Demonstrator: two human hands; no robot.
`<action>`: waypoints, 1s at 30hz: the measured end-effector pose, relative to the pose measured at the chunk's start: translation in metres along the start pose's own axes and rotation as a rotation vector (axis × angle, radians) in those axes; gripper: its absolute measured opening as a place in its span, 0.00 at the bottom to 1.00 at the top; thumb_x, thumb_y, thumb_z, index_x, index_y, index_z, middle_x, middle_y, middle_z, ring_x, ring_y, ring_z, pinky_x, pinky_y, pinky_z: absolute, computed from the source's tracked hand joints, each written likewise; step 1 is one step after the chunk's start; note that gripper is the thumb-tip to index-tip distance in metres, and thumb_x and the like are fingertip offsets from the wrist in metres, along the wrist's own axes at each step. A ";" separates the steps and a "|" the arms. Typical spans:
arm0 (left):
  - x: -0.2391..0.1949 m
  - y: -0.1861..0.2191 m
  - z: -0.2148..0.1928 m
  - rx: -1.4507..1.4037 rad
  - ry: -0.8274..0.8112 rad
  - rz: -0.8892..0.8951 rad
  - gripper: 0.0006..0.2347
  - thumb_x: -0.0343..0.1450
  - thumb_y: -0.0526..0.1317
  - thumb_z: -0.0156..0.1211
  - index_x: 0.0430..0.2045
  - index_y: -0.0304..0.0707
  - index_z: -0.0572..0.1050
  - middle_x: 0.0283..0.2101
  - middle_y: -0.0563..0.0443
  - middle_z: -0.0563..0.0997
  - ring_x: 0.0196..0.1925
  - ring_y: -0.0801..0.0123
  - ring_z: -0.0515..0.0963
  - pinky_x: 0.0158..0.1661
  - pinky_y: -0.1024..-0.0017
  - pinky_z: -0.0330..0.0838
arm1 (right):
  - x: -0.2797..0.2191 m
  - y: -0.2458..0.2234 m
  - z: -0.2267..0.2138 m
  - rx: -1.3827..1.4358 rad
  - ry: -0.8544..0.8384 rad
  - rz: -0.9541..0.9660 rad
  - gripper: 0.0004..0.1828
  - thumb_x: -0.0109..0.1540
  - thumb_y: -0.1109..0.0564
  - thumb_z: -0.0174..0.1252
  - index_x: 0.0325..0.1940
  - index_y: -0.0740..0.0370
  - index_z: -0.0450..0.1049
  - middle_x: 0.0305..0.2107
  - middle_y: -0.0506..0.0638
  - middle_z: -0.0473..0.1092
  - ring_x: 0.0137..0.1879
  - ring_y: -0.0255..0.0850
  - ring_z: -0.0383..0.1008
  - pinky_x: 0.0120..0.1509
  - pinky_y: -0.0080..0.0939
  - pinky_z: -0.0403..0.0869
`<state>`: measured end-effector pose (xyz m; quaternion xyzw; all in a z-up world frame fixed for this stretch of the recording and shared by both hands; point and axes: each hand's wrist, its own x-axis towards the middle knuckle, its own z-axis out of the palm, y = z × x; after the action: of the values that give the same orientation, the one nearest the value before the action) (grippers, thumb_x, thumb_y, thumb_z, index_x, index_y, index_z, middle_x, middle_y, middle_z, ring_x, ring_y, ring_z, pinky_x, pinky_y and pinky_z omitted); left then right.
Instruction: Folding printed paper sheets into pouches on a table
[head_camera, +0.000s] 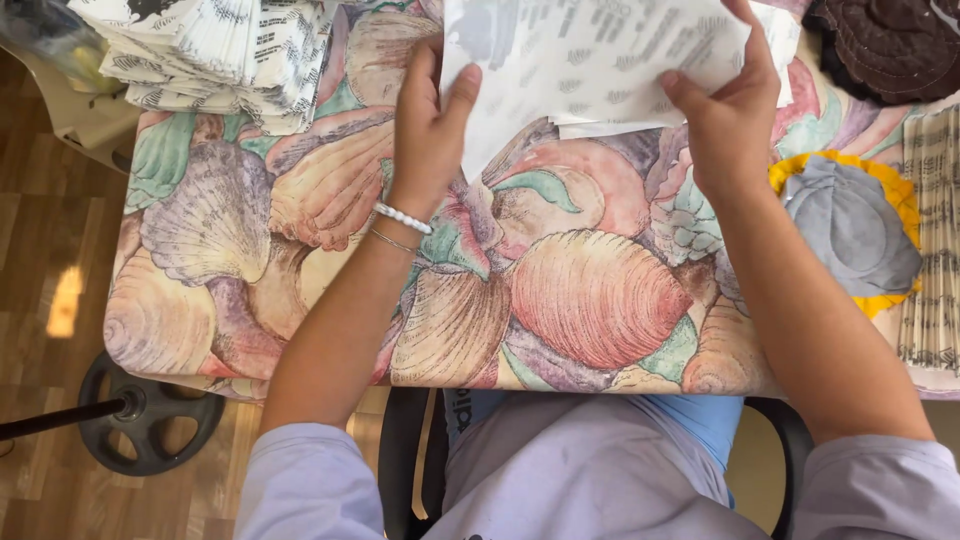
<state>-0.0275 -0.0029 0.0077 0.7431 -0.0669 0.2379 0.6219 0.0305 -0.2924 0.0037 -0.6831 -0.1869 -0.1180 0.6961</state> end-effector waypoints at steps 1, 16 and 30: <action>-0.002 0.000 0.002 0.000 -0.002 0.004 0.12 0.77 0.44 0.55 0.51 0.41 0.68 0.48 0.50 0.80 0.50 0.66 0.80 0.46 0.73 0.75 | -0.005 0.002 -0.001 0.000 0.003 -0.004 0.36 0.64 0.79 0.60 0.73 0.57 0.61 0.53 0.51 0.69 0.58 0.40 0.67 0.63 0.38 0.72; -0.019 -0.003 0.004 0.088 0.129 -0.017 0.13 0.77 0.47 0.52 0.51 0.40 0.72 0.50 0.49 0.84 0.54 0.63 0.83 0.54 0.67 0.79 | -0.023 0.008 -0.008 0.118 0.016 0.053 0.29 0.66 0.78 0.53 0.67 0.57 0.63 0.55 0.49 0.72 0.62 0.39 0.73 0.72 0.39 0.73; -0.024 0.004 0.005 0.071 0.043 0.083 0.13 0.77 0.48 0.56 0.44 0.39 0.68 0.44 0.49 0.79 0.45 0.67 0.80 0.41 0.72 0.78 | -0.024 0.011 -0.022 0.123 0.052 0.182 0.17 0.65 0.68 0.65 0.55 0.57 0.73 0.48 0.45 0.77 0.54 0.33 0.78 0.63 0.33 0.79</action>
<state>-0.0486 -0.0129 0.0004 0.7560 -0.0758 0.2816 0.5861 0.0157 -0.3163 -0.0162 -0.6499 -0.1131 -0.0601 0.7492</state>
